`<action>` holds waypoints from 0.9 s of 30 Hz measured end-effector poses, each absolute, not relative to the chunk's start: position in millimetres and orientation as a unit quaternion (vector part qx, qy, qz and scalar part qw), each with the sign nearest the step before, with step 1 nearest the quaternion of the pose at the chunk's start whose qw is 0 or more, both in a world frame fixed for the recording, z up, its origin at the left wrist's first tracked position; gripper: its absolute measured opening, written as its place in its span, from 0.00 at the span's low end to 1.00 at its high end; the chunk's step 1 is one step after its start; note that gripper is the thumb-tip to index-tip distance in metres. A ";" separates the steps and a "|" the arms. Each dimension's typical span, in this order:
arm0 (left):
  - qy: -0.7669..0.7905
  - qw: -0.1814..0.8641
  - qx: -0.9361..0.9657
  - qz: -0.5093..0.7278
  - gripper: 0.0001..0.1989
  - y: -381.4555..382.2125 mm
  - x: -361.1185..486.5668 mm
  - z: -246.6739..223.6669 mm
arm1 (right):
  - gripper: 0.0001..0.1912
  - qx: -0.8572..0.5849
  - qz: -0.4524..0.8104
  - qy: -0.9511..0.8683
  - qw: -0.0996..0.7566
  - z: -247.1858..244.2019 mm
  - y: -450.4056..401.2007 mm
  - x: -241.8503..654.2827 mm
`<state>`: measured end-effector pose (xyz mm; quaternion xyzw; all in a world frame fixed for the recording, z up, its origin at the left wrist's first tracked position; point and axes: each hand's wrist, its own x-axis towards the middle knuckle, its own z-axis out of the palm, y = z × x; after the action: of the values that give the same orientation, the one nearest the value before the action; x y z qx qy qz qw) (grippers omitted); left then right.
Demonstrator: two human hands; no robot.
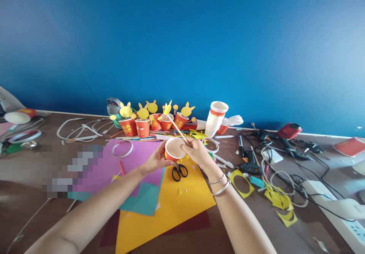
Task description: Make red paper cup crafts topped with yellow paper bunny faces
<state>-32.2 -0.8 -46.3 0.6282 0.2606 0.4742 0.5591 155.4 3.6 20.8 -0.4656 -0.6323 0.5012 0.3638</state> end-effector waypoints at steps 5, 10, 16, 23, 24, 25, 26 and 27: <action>0.263 0.559 0.636 0.463 0.44 -1.3 -31.7 -45.4 | 0.14 -0.450 0.479 -0.651 0.379 17.1 6.3 155.5; 0.266 0.566 0.637 0.450 0.46 -0.9 -32.2 -48.4 | 0.16 -0.451 0.485 -0.660 0.355 13.5 7.9 158.7; 0.263 0.561 0.637 0.459 0.47 0.1 -31.8 -50.6 | 0.13 -0.461 0.473 -0.657 0.364 12.7 7.8 157.5; 0.265 0.559 0.642 0.453 0.46 -0.4 -31.8 -49.6 | 0.10 -0.463 0.481 -0.654 0.357 11.2 7.8 157.3; 0.265 0.560 0.642 0.452 0.46 -1.3 -31.6 -48.2 | 0.10 -0.463 0.479 -0.657 0.354 11.3 7.8 157.5; 0.265 0.563 0.643 0.447 0.45 -2.4 -31.4 -46.5 | 0.09 -0.463 0.476 -0.660 0.352 11.6 7.7 157.5; 0.266 0.567 0.644 0.440 0.45 -3.4 -31.2 -45.0 | 0.08 -0.463 0.471 -0.664 0.351 12.1 7.5 157.3; 0.267 0.572 0.644 0.432 0.44 -4.4 -31.0 -43.6 | 0.07 -0.464 0.465 -0.668 0.350 12.7 7.4 156.9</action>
<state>-31.0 -4.4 -43.6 0.6439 0.2672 0.4320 0.5722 156.9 7.4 12.7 -0.4638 -0.6679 0.4653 0.3497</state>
